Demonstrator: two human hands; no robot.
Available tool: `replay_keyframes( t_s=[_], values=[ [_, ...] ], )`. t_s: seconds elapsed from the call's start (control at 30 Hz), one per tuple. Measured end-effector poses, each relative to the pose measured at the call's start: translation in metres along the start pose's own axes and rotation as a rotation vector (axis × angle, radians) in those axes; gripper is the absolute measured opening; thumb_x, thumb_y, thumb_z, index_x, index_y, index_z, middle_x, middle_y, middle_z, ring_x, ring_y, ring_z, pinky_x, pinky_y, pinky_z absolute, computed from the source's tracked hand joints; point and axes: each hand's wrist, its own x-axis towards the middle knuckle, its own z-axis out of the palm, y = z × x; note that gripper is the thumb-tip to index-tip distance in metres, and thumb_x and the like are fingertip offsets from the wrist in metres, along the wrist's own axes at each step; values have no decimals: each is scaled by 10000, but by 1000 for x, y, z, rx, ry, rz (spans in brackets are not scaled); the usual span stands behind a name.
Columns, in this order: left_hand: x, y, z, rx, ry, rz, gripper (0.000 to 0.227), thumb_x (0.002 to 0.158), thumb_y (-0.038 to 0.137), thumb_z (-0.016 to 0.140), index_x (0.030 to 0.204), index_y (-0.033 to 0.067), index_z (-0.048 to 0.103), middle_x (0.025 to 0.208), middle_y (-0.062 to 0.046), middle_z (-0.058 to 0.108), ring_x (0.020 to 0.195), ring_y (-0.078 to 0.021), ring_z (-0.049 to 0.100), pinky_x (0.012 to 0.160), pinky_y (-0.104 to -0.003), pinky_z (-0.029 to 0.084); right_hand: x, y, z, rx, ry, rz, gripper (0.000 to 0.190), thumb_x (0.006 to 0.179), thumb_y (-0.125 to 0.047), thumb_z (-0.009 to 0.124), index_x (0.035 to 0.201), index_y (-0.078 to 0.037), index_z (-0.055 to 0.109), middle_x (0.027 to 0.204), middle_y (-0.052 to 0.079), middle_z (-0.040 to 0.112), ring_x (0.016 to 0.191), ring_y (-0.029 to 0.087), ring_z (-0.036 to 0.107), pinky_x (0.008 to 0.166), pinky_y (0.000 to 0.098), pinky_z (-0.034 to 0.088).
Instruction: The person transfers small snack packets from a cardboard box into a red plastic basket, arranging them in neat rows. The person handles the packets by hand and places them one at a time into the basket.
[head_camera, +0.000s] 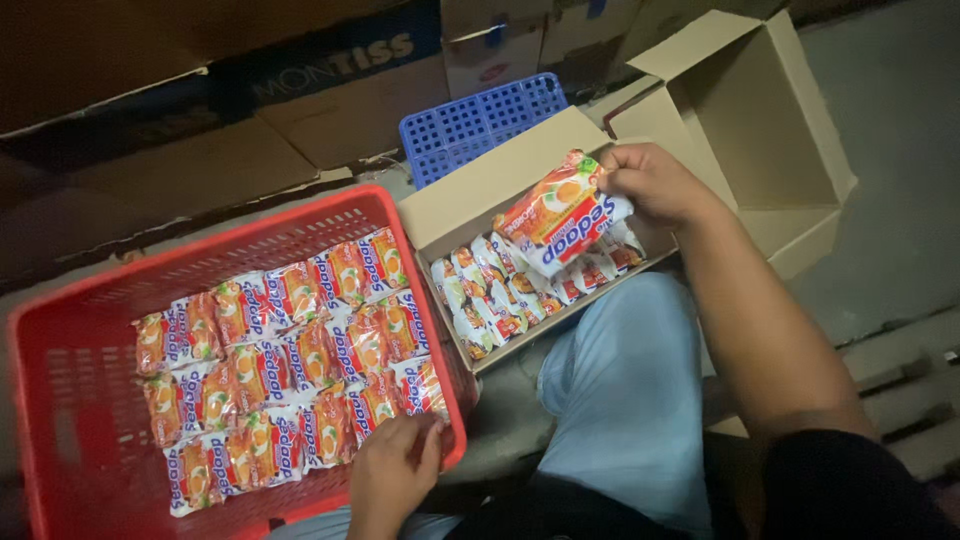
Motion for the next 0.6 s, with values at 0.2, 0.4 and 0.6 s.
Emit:
replay_keyframes(
  t_s=[0.2,0.4,0.6],
  values=[
    [1,-4,-1,-136,-17,-122,199,966,379,697,978,237,836,903,29,829,860,-212,793,789,-369,589,-4,-27,56,233,-34,-132,248,984,-187,754,819,-124,582,741,35,666,651,98,606,597,245,474],
    [5,-58,22,-576,85,-407,269,982,344,730,1134,152,841,1080,12,860,1016,-99,775,981,-284,592,3,-18,136,65,-71,-184,245,1051,-271,730,911,-214,536,769,-111,492,715,7,411,619,205,323],
    [14,-41,18,-998,184,-178,551,1096,409,608,1531,72,615,1185,-214,772,1136,-287,708,1001,-481,577,5,13,226,-145,-304,-11,121,1052,-160,693,1137,-91,640,473,-36,443,414,87,374,437,241,269]
  ],
)
